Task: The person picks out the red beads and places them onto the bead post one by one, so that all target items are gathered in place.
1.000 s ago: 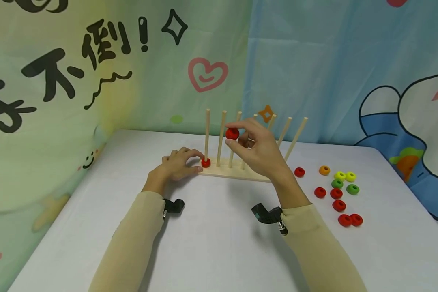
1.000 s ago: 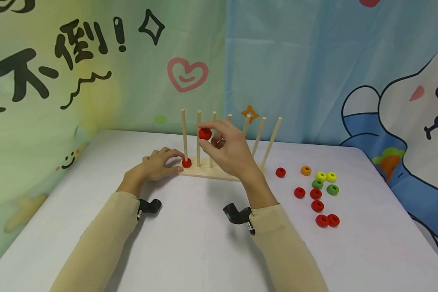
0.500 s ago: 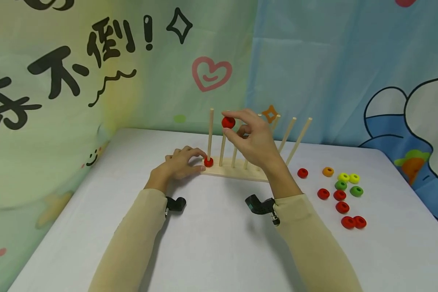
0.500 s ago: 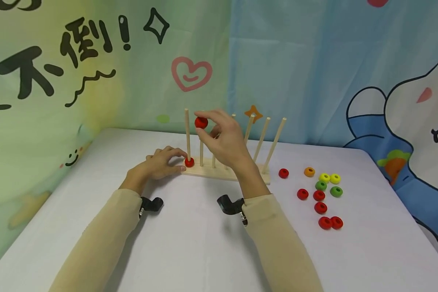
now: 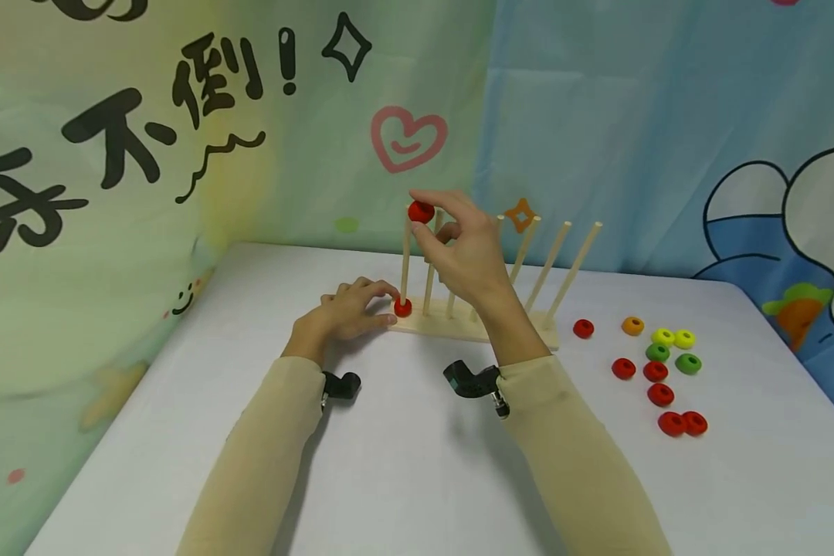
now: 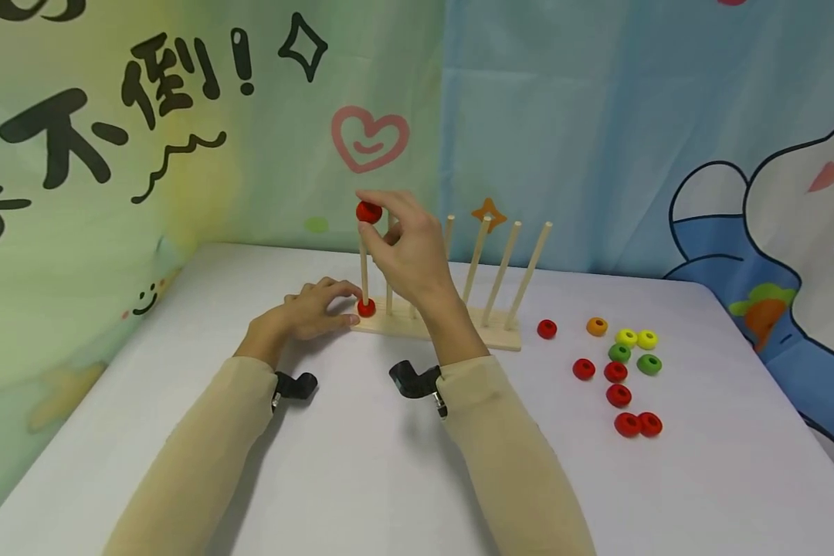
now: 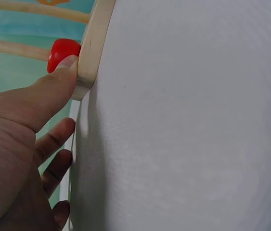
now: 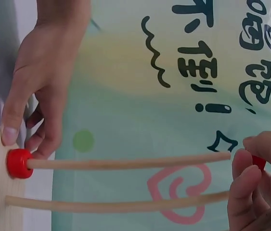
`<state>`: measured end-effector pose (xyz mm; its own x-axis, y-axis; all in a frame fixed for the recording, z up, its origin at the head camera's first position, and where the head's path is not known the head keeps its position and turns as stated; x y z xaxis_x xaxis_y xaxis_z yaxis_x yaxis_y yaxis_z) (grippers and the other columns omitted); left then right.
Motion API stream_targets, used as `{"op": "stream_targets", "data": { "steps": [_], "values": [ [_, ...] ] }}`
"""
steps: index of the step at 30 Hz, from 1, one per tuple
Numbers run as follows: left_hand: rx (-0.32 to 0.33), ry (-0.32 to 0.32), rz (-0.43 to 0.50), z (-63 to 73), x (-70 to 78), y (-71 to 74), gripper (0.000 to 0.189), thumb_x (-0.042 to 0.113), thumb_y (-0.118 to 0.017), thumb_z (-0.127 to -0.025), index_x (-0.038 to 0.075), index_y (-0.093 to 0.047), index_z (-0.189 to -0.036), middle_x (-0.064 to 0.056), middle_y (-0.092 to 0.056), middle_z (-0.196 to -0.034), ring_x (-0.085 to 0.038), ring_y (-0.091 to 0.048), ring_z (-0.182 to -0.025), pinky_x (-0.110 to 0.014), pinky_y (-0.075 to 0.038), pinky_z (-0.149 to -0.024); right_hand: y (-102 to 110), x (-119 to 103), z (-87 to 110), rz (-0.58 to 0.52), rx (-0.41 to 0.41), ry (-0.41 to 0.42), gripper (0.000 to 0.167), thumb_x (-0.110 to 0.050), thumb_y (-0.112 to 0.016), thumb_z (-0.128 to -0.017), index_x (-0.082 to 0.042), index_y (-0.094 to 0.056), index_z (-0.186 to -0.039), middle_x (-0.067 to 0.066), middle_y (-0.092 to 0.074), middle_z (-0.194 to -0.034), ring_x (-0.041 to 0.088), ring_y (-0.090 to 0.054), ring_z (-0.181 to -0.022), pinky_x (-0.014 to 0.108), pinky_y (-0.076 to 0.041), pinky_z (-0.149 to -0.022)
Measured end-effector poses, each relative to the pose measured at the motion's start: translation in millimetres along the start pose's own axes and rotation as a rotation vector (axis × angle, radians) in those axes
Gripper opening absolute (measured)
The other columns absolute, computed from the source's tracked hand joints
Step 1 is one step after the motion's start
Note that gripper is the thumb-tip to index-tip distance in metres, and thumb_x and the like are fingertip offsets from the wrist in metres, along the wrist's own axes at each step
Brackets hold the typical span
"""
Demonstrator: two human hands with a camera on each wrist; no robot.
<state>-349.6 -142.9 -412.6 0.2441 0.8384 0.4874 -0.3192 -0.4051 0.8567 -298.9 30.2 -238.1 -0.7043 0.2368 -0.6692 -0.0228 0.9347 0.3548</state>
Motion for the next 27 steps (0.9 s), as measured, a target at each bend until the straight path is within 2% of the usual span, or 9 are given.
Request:
{"op": "stream_targets", "data": {
  "steps": [4,8,15,21,27],
  "values": [
    [0.002,0.013,-0.01,-3.0,-1.1,-1.3,0.044,0.053,-0.061,-0.093,0.044,-0.046,-0.134,-0.001,-0.04,-0.147,-0.034,-0.033,-0.133,-0.064,-0.025,-0.101,-5.2,16.4,-3.8,0.016,0.041,-0.001,0.033,-0.005,-0.066,-0.093,-0.012,-0.067,-0.125,0.003,-0.061,-0.114,0.017,-0.052,-0.047,0.025,-0.046,-0.047],
    [0.0,0.028,-0.02,-2.8,-2.8,-2.4,0.045,0.053,-0.061,-0.093,0.044,-0.046,-0.134,0.0,-0.038,-0.148,-0.034,-0.032,-0.134,-0.064,-0.025,-0.101,-10.6,20.9,-5.2,0.054,0.057,-0.009,0.033,-0.007,-0.065,-0.093,-0.013,-0.067,-0.126,0.003,-0.061,-0.114,0.015,-0.051,-0.046,0.026,-0.048,-0.048],
    [0.008,0.013,-0.011,-1.9,-0.4,-1.3,0.045,0.053,-0.061,-0.093,0.043,-0.047,-0.135,0.0,-0.038,-0.148,-0.035,-0.032,-0.133,-0.063,-0.026,-0.1,-12.6,20.9,-10.4,0.115,0.031,-0.08,0.034,-0.012,-0.062,-0.095,-0.015,-0.065,-0.129,0.003,-0.059,-0.12,0.012,-0.057,-0.047,0.03,-0.049,-0.042],
    [0.014,0.019,-0.013,-2.5,-1.6,-1.2,0.044,0.053,-0.061,-0.093,0.043,-0.047,-0.134,0.0,-0.039,-0.146,-0.034,-0.033,-0.132,-0.063,-0.026,-0.099,-15.9,21.8,-16.5,0.147,-0.025,-0.156,0.036,-0.014,-0.064,-0.095,-0.016,-0.063,-0.131,0.002,-0.056,-0.126,0.015,-0.06,-0.05,0.03,-0.05,-0.044],
    [0.019,0.019,0.006,-3.5,-2.9,-3.1,0.043,0.052,-0.062,-0.093,0.043,-0.048,-0.132,0.001,-0.04,-0.146,-0.034,-0.033,-0.131,-0.064,-0.023,-0.101,-18.4,24.1,-14.9,0.152,-0.058,-0.194,0.041,-0.015,-0.064,-0.095,-0.017,-0.06,-0.136,0.001,-0.053,-0.134,0.014,-0.059,-0.049,0.03,-0.051,-0.045]
  ]
}}
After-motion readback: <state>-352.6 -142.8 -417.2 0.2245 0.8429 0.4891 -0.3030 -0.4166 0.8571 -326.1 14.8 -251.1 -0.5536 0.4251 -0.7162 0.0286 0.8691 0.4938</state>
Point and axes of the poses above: each hand's wrist, its own z-axis away from the middle knuckle, its own y-axis out of the back of the hand, x = y × z, the point moved 6 cm from there along -z, towards the middle knuckle
